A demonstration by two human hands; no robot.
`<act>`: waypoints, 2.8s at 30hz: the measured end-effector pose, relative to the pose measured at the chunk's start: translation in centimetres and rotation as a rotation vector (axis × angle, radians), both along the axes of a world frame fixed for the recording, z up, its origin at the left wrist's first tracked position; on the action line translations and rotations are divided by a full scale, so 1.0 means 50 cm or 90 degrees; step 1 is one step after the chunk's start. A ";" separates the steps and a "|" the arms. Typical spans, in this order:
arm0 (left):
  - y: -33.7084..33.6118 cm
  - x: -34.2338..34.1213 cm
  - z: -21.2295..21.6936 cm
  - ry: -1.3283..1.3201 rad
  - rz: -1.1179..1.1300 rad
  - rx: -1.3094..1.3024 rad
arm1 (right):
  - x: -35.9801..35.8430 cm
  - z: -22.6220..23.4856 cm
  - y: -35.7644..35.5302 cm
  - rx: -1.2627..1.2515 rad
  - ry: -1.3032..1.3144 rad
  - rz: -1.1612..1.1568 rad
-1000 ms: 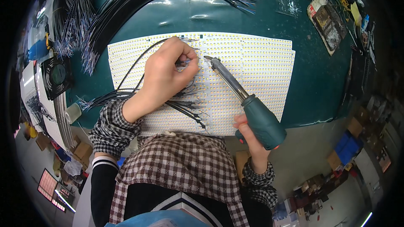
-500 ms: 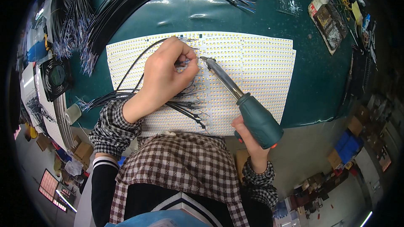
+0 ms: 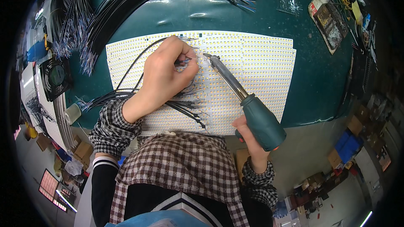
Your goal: The person uses a soldering iron to attach black wires to a large LED panel. They systematically solder multiple connection points along the edge of the panel, holding the wires in place with one hand while applying heat with the other. The person then lifts the panel to inspect the work and places it on a stack of similar panels.
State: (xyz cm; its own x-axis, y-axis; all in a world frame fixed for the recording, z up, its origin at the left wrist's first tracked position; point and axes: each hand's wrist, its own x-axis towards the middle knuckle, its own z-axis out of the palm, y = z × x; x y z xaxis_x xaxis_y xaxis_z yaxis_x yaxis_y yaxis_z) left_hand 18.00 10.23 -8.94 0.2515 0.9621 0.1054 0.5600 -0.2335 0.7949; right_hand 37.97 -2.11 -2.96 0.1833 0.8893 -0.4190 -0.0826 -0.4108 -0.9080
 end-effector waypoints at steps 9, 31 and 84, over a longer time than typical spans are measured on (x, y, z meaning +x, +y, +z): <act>-0.001 0.000 0.000 0.012 0.005 -0.001 | -0.001 -0.006 0.000 0.029 0.013 -0.010; -0.034 -0.008 0.034 -0.015 -0.024 -0.035 | 0.032 -0.032 -0.037 0.099 -0.036 -0.019; -0.038 0.000 0.012 0.071 0.025 0.011 | -0.006 -0.007 -0.038 0.004 -0.025 0.003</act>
